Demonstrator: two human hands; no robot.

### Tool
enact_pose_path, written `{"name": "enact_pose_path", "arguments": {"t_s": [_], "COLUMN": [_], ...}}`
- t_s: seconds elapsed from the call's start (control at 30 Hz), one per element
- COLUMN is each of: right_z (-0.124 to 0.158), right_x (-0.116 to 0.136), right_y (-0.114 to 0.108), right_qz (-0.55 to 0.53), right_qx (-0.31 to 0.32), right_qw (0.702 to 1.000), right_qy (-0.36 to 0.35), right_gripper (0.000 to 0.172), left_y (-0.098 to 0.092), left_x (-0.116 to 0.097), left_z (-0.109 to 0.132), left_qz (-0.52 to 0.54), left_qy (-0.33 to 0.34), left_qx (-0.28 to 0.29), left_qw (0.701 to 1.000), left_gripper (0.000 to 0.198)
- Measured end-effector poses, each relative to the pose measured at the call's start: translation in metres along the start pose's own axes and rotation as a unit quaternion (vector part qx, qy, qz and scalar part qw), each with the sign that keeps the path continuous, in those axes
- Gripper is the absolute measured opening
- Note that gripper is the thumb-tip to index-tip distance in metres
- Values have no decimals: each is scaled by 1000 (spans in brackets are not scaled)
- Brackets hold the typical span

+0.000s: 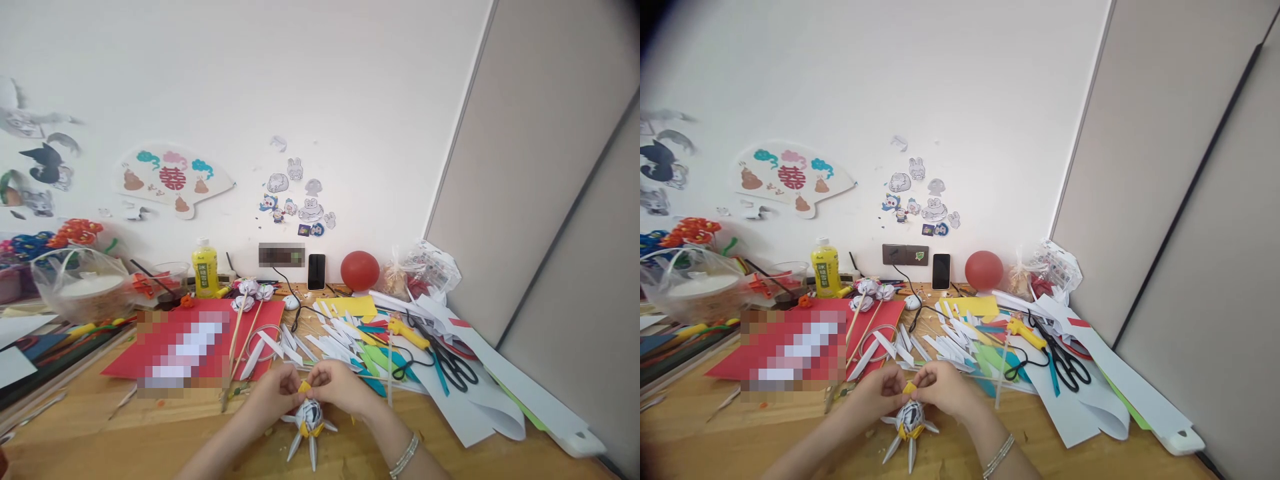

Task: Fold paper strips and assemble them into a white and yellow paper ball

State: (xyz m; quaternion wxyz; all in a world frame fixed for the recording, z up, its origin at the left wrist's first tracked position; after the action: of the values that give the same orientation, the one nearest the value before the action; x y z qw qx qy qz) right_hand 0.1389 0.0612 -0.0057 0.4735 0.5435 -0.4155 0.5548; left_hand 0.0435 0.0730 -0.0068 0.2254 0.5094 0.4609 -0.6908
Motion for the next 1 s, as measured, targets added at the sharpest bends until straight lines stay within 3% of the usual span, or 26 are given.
{"name": "enact_pose_path", "arguments": {"t_s": [0.17,0.37,0.67,0.87,1.0], "right_z": [0,2,0,-1,1], "right_x": [1,4,4,5,18], "right_y": [-3,-1,1,-1,-2], "right_qz": [1,0,36,48,32], "right_qx": [4,51,71,61,29], "right_qw": [1000,999,997,997,997], "right_qy": [3,12,-12,-30,-63], "right_gripper": [15,20,16,14,10], "left_y": [6,8,12,7,7], "left_x": [-1,-5,-7,-13,-12], "left_z": [1,1,3,7,10], "left_qz": [-4,12,7,2,98], "left_qy": [-1,5,-5,-7,-39], "left_qx": [36,54,42,41,65], "left_qw": [999,998,999,999,992], "left_gripper": [22,22,19,19,30]}}
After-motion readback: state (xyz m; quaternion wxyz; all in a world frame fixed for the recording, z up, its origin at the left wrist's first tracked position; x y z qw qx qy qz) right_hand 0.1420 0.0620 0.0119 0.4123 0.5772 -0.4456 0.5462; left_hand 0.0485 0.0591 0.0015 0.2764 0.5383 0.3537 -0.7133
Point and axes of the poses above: each hand's wrist, its own z-axis away from the middle knuckle, its own y-axis out of the palm, x = y × z, the point moved 9 cm from there along -z, towards the middle knuckle, and after that the axes turned 12 degrees about -z, right-handed, at the moved point
